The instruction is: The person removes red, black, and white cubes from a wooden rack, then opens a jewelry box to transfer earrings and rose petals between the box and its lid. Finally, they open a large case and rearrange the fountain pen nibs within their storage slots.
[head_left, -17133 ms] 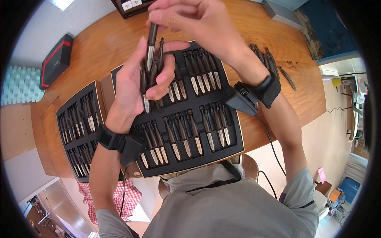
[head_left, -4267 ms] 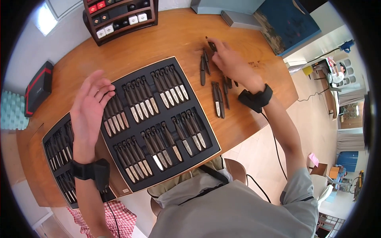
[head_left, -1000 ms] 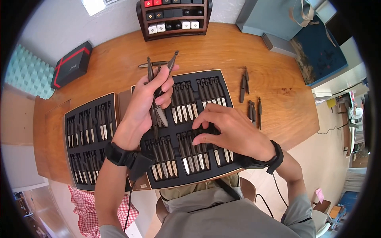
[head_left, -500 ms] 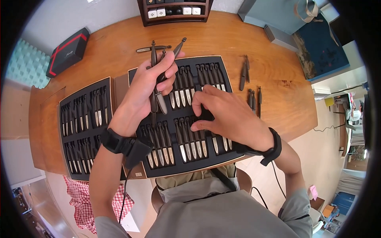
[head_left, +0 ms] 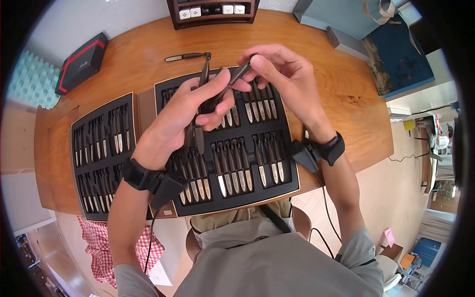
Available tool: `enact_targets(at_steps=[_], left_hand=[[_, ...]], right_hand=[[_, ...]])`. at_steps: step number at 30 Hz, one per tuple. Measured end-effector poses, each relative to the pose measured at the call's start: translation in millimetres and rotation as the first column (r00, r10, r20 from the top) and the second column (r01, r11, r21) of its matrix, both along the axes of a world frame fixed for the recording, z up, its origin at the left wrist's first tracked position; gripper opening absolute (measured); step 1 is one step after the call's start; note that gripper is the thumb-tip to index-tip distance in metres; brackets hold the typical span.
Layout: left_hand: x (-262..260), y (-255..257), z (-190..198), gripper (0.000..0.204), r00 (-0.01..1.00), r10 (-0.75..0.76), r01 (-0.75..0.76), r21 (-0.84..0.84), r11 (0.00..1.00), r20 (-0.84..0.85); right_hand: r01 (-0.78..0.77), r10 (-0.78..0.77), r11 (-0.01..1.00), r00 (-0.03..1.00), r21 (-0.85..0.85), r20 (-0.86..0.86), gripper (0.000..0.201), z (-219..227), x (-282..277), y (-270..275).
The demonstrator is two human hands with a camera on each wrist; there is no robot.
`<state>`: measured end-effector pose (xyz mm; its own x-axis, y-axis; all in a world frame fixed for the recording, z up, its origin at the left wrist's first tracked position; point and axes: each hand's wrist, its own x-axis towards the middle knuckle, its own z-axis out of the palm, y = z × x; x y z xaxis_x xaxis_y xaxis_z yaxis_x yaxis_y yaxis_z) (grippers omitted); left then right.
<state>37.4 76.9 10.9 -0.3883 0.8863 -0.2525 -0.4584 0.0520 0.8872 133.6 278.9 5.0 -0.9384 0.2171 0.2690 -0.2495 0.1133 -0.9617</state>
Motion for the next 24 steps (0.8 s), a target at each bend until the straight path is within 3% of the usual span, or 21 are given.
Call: enact_targets(at_steps=[2, 4, 6, 8, 9, 10, 12, 16, 18, 20, 24], left_hand=[[2, 3, 0, 0.047, 1.0, -0.017, 0.016, 0.025, 1.0, 0.01], [8, 7, 4, 0.043, 0.965, 0.23, -0.224, -0.058, 0.973, 0.127], [-3, 1, -8, 0.03, 0.943, 0.183, -0.207, 0.061, 0.976, 0.278], [-9, 1, -16, 0.026, 0.959, 0.128, -0.171, 0.156, 0.973, 0.255], [-8, 1, -18, 0.026, 0.957, 0.124, -0.167, 0.15, 0.974, 0.262], [-6, 2, -13, 0.025, 0.958, 0.185, -0.215, 0.123, 0.969, 0.217], [-5, 3, -11, 0.024, 0.954, 0.244, -0.263, 0.094, 0.96, 0.172], [-5, 3, -12, 0.028, 0.96, 0.256, -0.265, 0.066, 0.962, 0.117], [-7, 2, -13, 0.028, 0.961, 0.247, -0.258, 0.084, 0.962, 0.127], [-8, 2, -15, 0.028, 0.961, 0.247, -0.258, 0.078, 0.963, 0.126], [-11, 0, -18, 0.027, 0.955, 0.196, -0.228, 0.128, 0.965, 0.223]], right_hand=[[0.002, -0.002, 0.999, 1.0, -0.055, -0.009, 0.026, 2, 3, 3], [0.039, -0.037, 0.996, 0.999, -0.075, 0.024, 0.027, 7, 9, 8], [0.065, -0.064, 0.995, 0.998, -0.078, 0.015, 0.025, 11, 15, 14], [-0.009, 0.009, 1.0, 0.991, 0.0, 0.137, 0.024, 19, 23, 23], [-0.078, 0.086, 0.996, 0.979, -0.052, 0.184, 0.022, 19, 26, 25], [-0.073, 0.083, 0.996, 0.978, -0.056, 0.189, 0.022, 19, 29, 26], [-0.302, 0.265, 0.953, 0.882, 0.035, 0.389, 0.02, 20, 35, 26], [-0.486, 0.32, 0.863, 0.74, 0.141, 0.592, 0.014, 27, 42, 18], [-0.486, 0.331, 0.859, 0.767, 0.16, 0.549, 0.014, 21, 43, 17], [-0.5, 0.277, 0.776, 0.818, 0.385, 0.504, 0.017, 21, 44, 16], [-0.487, 0.219, 0.731, 0.831, 0.478, 0.511, 0.019, 12, 43, 14]])
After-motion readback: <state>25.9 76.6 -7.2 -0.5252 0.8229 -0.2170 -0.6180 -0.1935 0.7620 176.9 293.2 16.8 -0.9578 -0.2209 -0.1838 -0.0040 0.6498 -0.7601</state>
